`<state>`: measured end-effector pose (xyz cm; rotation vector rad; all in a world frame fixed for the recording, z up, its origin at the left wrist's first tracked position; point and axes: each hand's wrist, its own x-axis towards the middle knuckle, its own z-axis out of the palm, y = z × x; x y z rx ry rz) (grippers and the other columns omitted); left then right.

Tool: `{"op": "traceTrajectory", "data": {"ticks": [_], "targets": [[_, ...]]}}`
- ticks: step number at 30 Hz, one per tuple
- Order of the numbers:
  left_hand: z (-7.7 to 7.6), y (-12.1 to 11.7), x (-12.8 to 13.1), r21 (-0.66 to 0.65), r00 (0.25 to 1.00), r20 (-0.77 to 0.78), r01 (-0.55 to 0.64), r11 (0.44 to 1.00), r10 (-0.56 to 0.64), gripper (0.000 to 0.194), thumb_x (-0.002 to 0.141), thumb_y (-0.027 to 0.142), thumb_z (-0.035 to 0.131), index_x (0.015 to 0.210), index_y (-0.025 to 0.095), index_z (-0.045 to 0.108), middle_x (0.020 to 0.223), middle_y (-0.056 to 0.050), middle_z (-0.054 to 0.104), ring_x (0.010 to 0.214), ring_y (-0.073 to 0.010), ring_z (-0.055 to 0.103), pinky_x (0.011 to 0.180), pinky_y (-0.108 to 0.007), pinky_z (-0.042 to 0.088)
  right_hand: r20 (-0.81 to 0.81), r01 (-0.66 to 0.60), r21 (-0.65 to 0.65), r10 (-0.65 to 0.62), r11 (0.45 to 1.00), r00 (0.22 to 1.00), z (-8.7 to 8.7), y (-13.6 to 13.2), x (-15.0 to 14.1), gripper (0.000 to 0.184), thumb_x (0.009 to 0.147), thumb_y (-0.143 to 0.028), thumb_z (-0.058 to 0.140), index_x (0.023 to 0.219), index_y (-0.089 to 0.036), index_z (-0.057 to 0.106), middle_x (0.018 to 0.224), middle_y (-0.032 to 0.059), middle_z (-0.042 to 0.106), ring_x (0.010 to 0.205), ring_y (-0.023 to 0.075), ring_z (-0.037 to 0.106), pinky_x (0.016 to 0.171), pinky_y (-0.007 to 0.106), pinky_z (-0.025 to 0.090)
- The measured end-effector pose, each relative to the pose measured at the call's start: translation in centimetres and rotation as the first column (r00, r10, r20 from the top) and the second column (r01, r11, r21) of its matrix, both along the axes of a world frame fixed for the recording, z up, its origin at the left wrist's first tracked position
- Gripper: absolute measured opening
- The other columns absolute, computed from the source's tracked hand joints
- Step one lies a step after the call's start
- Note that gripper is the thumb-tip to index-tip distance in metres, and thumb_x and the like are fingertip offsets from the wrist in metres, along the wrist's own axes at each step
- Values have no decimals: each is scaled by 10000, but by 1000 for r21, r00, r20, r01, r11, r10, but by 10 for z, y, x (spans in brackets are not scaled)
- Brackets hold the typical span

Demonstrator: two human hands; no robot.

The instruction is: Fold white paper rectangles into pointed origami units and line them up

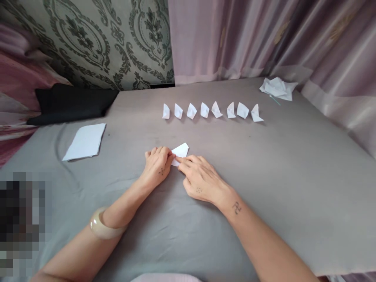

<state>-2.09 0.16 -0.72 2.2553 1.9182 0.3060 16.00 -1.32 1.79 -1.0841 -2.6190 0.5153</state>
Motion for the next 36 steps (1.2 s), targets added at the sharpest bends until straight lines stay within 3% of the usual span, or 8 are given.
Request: {"op": "traceTrajectory", "data": {"ticks": [4,8,10,13,18,24,36], "targets": [[-4,5,-2,24,999,25,30,999,-31,198,971,266,351,980,163,520,925,-69,633,871,-236,513,772,-372,313,17,8,-1,-8,1000,1000,0,-1,-2,303,762,-43,435,972,-197,590,1389,23,522,1134,211,504,931,381,409],[6,0,-3,100,1000,23,19,995,-21,236,976,288,343,1053,170,532,995,-85,629,910,-245,516,775,-377,344,2,28,13,-28,1000,1000,-1,-2,-1,361,764,-46,440,1054,-198,592,1351,41,550,1158,209,490,955,377,391],[14,-12,-2,176,998,-13,60,983,-59,271,983,290,319,1081,180,547,1084,-101,622,972,-253,522,804,-394,358,3,30,12,-30,999,1000,-1,-2,-1,356,776,-56,441,1068,-189,596,1289,60,591,1143,208,501,950,374,395],[21,-41,1,217,965,-60,263,940,-256,322,994,286,292,1184,169,524,1228,-109,606,1135,-238,519,941,-408,351,-2,16,8,-16,1000,1000,-1,-1,-1,381,791,-75,448,1134,-176,580,1281,76,595,1155,202,500,964,365,395],[7,-76,1,138,943,-98,330,934,-319,629,970,483,293,1420,43,318,1488,-186,360,1408,-280,278,1146,-437,199,8,0,21,0,1000,1000,-4,0,-1,504,784,-65,427,1265,-188,516,1381,56,528,1209,198,471,1000,377,381],[-1,-75,-5,76,934,-93,352,933,-344,700,962,534,255,1465,47,244,1527,-182,262,1438,-256,180,1181,-414,168,17,-7,28,7,1000,1000,-5,1,-1,495,785,-65,418,1248,-197,535,1383,49,528,1214,199,472,994,388,392],[0,-73,-5,89,949,-59,315,945,-311,690,958,528,282,1441,36,304,1515,-179,288,1427,-256,219,1181,-402,207,4,7,27,-7,1000,1000,-4,0,-2,575,787,-60,419,1342,-204,466,1324,70,573,1198,200,488,980,390,402]]}}
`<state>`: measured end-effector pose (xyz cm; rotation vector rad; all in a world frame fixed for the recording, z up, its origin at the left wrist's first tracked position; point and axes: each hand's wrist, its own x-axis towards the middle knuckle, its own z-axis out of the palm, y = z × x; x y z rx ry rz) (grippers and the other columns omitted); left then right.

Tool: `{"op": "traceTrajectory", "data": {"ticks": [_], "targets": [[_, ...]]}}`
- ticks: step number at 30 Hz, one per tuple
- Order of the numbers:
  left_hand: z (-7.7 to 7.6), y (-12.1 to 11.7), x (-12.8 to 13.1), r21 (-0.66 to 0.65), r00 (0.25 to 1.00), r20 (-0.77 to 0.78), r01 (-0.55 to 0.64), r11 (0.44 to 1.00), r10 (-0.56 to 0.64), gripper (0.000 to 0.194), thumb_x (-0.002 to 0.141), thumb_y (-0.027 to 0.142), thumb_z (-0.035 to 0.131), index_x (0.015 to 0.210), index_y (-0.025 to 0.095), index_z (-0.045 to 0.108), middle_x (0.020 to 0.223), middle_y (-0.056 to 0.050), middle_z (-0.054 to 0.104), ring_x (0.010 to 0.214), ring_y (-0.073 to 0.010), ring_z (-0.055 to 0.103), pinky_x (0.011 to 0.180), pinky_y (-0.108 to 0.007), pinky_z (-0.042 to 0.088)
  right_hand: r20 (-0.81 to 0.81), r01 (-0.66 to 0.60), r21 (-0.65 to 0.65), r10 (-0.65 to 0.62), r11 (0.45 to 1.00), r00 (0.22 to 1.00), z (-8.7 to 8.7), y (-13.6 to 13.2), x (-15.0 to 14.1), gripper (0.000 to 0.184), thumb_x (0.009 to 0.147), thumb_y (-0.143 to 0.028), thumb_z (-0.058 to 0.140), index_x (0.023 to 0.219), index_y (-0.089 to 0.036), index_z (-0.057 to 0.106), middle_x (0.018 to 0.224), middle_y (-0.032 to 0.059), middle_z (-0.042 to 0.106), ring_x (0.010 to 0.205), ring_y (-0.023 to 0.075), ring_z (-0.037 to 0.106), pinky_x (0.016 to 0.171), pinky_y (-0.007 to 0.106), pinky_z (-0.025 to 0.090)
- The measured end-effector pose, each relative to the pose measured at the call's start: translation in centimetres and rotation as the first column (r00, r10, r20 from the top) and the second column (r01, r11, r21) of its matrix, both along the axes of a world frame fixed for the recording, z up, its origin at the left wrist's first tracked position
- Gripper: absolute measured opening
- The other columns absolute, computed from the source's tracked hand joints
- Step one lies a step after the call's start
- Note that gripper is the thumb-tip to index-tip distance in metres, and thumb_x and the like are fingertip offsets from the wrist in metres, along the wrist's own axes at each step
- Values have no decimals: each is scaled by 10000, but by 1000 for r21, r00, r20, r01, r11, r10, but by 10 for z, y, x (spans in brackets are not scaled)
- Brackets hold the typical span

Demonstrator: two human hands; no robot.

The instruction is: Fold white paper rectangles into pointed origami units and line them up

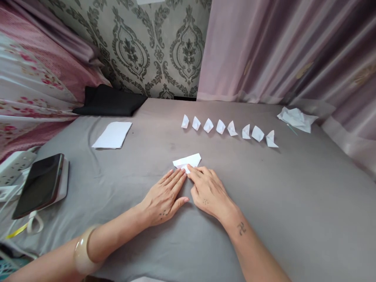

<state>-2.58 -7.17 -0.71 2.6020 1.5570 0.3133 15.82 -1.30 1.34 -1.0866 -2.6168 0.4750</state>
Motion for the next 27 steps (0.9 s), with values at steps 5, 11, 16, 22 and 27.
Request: {"op": "traceTrajectory", "data": {"ticks": [5,11,16,22,27], "targets": [[2,2,-2,27,995,-24,-92,995,92,703,943,539,310,1375,-7,405,1455,-223,384,1376,-306,337,1149,-446,279,-19,5,-2,-5,1000,1000,0,0,0,594,793,-56,422,1366,-214,440,1283,78,599,1184,204,503,977,392,403],[3,9,-8,83,986,-24,-162,983,165,621,955,489,324,1342,23,459,1414,-203,459,1329,-298,421,1134,-444,312,-15,19,10,-19,1000,1000,-2,-2,-2,577,803,-64,430,1361,-212,439,1286,77,593,1148,214,509,966,393,404],[8,19,-11,116,966,-16,-256,960,259,473,963,371,357,1261,45,526,1395,-221,478,1309,-329,439,1087,-487,364,2,62,7,-62,998,998,-1,-12,-11,533,819,-131,468,1351,-158,439,1318,119,557,1114,250,504,946,417,421],[4,25,-4,93,998,61,0,996,-5,364,953,178,345,1263,92,514,1328,-155,561,1291,-252,469,1077,-406,403,-92,68,-62,-73,996,993,-9,-2,-2,403,867,-122,400,1226,-209,561,1283,60,599,1129,203,521,982,394,424],[-1,30,-10,72,996,76,35,997,-40,368,973,190,303,1264,109,513,1340,-146,550,1306,-236,456,1074,-398,417,-113,90,15,-87,996,990,-18,12,12,482,819,-53,388,1229,-208,588,1374,36,538,1237,210,456,1041,417,396]]}}
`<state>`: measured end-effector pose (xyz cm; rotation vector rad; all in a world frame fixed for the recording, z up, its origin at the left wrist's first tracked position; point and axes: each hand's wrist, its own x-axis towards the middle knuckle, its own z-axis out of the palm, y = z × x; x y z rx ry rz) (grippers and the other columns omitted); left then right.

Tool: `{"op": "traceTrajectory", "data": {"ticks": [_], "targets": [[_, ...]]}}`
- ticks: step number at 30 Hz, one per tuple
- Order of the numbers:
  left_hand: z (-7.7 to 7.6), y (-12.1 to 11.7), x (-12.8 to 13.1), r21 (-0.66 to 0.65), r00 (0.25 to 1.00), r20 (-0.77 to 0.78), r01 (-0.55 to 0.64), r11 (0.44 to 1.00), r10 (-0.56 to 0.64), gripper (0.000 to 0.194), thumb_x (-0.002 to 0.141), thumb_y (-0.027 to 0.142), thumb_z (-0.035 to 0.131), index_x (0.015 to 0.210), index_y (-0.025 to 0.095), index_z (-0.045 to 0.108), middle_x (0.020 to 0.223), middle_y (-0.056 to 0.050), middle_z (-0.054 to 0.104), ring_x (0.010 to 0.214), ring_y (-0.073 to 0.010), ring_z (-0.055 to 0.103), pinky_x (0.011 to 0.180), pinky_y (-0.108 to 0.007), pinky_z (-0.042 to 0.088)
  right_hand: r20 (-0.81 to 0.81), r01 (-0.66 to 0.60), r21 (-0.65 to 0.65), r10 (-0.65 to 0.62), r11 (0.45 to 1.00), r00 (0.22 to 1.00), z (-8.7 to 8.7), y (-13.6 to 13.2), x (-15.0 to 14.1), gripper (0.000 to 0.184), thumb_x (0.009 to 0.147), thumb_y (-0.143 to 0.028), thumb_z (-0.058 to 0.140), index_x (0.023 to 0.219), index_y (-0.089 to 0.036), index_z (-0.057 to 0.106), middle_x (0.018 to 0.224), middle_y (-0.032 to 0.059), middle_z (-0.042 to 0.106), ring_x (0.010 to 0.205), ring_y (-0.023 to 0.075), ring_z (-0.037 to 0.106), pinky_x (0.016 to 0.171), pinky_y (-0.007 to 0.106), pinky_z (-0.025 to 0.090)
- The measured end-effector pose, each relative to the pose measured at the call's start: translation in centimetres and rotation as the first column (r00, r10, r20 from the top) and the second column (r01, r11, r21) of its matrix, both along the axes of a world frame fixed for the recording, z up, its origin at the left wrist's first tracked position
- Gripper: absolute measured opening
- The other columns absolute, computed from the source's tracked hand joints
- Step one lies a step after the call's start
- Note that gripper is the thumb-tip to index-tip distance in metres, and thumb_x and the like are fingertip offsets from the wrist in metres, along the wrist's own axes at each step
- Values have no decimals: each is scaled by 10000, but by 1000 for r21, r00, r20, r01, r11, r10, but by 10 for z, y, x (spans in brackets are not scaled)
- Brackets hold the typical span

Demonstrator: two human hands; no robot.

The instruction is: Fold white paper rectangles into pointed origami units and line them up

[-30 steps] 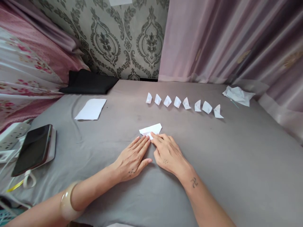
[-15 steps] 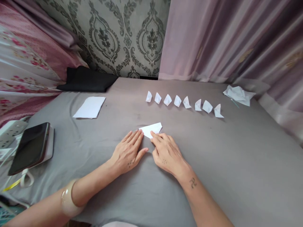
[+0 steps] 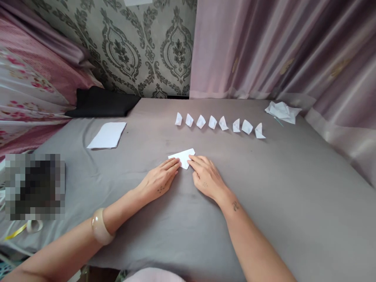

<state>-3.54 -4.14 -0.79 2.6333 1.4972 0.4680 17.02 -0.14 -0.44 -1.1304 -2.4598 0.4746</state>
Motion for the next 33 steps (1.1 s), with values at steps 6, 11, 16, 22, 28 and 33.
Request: {"op": "traceTrajectory", "data": {"ticks": [6,11,16,22,28,33], "targets": [[0,13,-12,-37,996,67,62,997,-59,349,970,196,331,1255,121,518,1346,-164,536,1310,-228,453,1073,-407,422,89,23,85,-31,996,996,-2,-6,-6,515,806,-53,390,1281,-160,558,1383,85,524,1299,234,417,1054,436,392],[1,29,-22,-41,984,121,138,990,-132,337,960,175,349,1227,125,549,1328,-147,547,1297,-208,463,1088,-368,405,121,8,113,-22,994,992,-1,-16,-14,500,828,-63,375,1299,-102,536,1400,118,505,1338,232,402,1132,426,311],[4,31,-19,-41,988,134,89,995,-83,333,943,156,354,1171,170,597,1300,-136,542,1214,-217,515,1009,-393,469,147,4,107,-20,994,989,6,-19,-16,543,835,-63,377,1356,-170,484,1403,98,505,1323,223,427,1114,450,333],[11,32,-12,-37,997,-5,73,997,-73,299,897,118,398,1039,153,659,1158,-143,572,1118,-255,500,944,-420,481,237,-45,109,18,993,971,7,-19,-13,516,846,-56,385,1302,-230,554,1428,83,479,1337,245,411,1085,458,363],[16,37,-9,-82,1000,12,9,997,-9,304,919,146,378,945,162,680,1001,-98,623,964,-205,565,846,-335,506,227,-42,82,22,996,974,9,-21,-12,461,853,-63,376,1229,-177,619,1406,100,503,1325,253,430,1083,426,376],[18,43,-3,-137,992,84,-86,987,98,207,887,182,477,853,181,682,964,-64,656,941,-207,591,779,-306,496,178,-46,79,31,996,984,10,-21,-11,466,833,-55,384,1196,-197,639,1386,78,523,1315,238,442,1071,416,387]]}}
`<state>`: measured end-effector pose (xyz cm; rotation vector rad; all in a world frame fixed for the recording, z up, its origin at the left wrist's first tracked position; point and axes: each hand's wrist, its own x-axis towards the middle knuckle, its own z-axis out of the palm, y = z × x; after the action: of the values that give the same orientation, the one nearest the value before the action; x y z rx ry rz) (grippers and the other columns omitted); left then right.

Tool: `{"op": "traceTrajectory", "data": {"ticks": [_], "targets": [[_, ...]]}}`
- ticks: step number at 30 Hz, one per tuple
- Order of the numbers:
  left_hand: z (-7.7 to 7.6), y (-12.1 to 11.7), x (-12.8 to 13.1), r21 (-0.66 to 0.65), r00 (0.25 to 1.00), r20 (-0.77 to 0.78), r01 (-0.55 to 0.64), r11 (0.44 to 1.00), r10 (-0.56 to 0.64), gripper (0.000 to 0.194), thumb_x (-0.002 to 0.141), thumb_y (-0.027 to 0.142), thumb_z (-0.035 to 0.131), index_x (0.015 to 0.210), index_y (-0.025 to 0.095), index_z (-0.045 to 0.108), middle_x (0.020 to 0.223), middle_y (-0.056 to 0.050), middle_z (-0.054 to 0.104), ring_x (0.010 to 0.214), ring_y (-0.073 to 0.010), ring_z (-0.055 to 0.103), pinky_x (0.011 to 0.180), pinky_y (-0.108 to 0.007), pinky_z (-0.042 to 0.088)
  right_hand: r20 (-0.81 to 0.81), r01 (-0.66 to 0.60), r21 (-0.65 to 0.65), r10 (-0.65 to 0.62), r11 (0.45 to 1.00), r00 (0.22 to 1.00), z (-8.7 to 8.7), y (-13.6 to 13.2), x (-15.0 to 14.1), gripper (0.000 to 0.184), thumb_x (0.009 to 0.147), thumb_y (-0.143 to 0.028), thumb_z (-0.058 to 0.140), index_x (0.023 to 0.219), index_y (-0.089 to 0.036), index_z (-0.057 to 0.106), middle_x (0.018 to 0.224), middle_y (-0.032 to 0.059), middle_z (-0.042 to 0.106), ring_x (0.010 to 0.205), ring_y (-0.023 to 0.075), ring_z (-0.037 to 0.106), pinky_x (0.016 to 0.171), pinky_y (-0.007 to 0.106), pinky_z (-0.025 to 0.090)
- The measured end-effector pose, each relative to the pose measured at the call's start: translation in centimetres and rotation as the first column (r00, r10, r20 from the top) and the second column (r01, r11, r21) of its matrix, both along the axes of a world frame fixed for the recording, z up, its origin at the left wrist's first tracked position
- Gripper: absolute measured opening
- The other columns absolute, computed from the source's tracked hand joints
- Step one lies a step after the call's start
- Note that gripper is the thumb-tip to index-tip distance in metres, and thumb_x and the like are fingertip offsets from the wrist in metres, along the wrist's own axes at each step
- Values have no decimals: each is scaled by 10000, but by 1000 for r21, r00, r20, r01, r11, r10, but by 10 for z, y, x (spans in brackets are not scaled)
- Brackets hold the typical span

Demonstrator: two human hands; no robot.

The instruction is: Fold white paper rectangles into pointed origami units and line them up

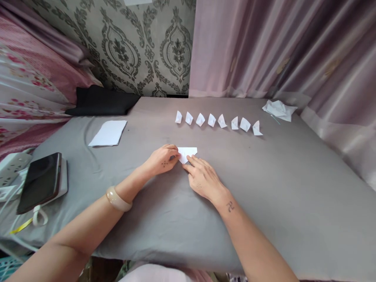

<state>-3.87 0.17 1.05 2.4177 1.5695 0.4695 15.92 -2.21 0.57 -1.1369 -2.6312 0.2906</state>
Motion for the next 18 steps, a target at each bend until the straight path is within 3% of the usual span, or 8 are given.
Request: {"op": "traceTrajectory", "data": {"ticks": [6,10,13,16,18], "targets": [[-9,2,10,42,993,39,-116,992,115,172,878,309,560,783,187,636,882,-54,634,886,-216,571,704,-306,461,-60,-24,-104,17,994,998,16,9,2,358,842,-101,426,1002,-246,712,1222,45,637,1142,211,577,926,345,461],[-20,8,9,29,984,117,-135,990,131,157,851,327,607,784,187,624,848,-48,602,833,-205,539,758,-318,447,-83,117,-203,-136,972,987,18,30,-4,232,912,-262,459,917,-257,690,884,20,694,831,184,631,745,311,478],[-27,14,4,-9,956,178,-234,972,232,318,771,398,696,989,176,628,1005,-86,573,951,-242,515,841,-361,439,-145,230,-127,-247,965,958,6,50,-10,173,854,-267,567,993,-231,663,1012,53,651,967,222,566,821,336,465],[-29,19,-2,-55,945,190,-262,963,268,546,715,475,730,1152,182,585,1151,-115,513,1075,-286,464,931,-424,395,-171,220,-109,-237,969,957,-8,63,-10,460,827,-303,604,1275,-222,536,1208,88,562,1107,250,484,963,392,419],[-27,19,-5,-99,948,198,-234,967,249,523,723,484,720,1150,210,595,1166,-102,503,1101,-286,449,964,-437,365,-170,193,-126,-213,973,962,-14,65,-8,510,843,-331,578,1333,-226,486,1269,88,521,1160,262,442,1002,414,395]]}}
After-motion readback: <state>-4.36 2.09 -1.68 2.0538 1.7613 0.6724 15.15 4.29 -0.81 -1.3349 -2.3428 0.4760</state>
